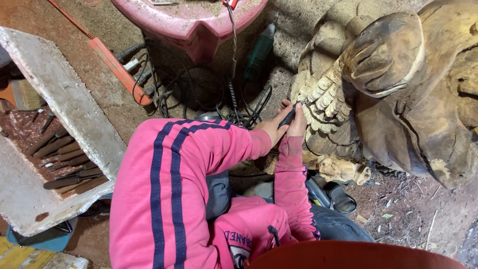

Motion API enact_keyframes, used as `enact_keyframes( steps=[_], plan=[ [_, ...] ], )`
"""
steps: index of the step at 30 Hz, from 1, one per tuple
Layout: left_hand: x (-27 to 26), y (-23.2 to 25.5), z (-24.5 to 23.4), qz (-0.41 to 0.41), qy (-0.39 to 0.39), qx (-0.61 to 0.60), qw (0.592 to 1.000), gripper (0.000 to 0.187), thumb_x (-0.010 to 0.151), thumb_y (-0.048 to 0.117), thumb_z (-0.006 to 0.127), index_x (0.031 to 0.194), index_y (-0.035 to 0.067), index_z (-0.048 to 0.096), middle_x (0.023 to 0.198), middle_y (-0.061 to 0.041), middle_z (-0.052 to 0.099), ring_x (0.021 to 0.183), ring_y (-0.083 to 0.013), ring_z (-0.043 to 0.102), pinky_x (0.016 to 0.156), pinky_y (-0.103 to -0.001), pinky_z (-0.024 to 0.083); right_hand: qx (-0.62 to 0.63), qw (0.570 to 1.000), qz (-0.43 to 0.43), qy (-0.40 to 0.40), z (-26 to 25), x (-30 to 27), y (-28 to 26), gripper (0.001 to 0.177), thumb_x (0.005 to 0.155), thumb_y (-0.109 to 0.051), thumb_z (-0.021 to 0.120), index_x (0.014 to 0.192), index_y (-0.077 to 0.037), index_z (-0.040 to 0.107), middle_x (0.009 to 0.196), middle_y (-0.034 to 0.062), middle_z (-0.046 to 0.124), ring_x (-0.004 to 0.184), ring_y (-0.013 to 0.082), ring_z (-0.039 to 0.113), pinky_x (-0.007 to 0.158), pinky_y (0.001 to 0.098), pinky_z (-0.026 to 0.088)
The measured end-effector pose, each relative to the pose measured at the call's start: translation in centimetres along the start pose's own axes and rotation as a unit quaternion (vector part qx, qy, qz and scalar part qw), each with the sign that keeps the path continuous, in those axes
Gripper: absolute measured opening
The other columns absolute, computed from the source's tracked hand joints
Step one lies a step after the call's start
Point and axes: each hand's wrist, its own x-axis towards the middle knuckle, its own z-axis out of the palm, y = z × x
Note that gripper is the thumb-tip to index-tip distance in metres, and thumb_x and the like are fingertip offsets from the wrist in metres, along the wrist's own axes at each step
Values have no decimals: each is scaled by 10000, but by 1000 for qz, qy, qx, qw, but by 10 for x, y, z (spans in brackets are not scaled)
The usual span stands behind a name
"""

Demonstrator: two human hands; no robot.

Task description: Using a rotary tool to carve intricate details into a large wooden gargoyle sculpture.

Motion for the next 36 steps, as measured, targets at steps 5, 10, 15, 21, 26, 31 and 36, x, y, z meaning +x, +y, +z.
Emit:
enact_keyframes(
  steps=[5,10,15,21,26,31,36],
  plan=[
    [-8,14,-19,-17,-3,4,1000,584,1064,449,354,1564,539,64,1238,-216,672,1186,-382,667,1011,-465,534,-16,1000,5,-17,-4,16,14,457,1034,-382,590,1119,51,709,1136,185,736,1015,243,726,877,373,655],
    [-6,11,-28,-31,-11,25,999,594,1056,443,370,1564,532,75,1294,-226,657,1229,-393,639,1049,-461,518,-24,999,1,-37,-2,19,18,444,1050,-392,564,1111,21,717,1142,162,737,1028,225,710,888,351,628],
    [8,-8,-18,-16,-11,37,999,585,1059,426,352,1576,504,89,1276,-241,660,1215,-427,639,1047,-483,522,-26,999,0,-31,3,16,14,416,1043,-397,566,1065,-16,732,1108,120,748,1001,182,709,861,303,617],
    [0,-13,-10,-18,17,-7,1000,583,1060,423,338,1581,501,87,1298,-255,647,1205,-458,625,1052,-507,508,-79,996,-15,-44,13,2,5,372,1052,-344,569,1105,-33,764,1079,59,735,984,118,657,876,250,576],
    [1,-11,-10,-19,18,-12,1000,581,1055,431,352,1577,504,106,1308,-256,644,1204,-458,625,1051,-511,509,-87,995,-26,-45,10,7,9,376,1053,-351,570,1113,-43,777,1101,91,739,1007,139,644,905,272,568],
    [3,-14,-7,-23,24,-2,999,581,1050,449,345,1574,520,104,1351,-234,631,1204,-448,630,1047,-503,509,-95,994,-19,-42,12,5,5,346,1050,-330,575,1114,-61,783,1006,38,711,911,93,621,833,232,575],
    [3,-14,-7,-29,19,-30,999,593,1051,408,354,1592,448,113,1413,-264,577,1246,-470,591,1082,-519,486,-100,994,-11,-49,9,15,14,336,1054,-316,578,1100,-56,786,986,34,711,870,83,630,797,225,583]
  ],
)
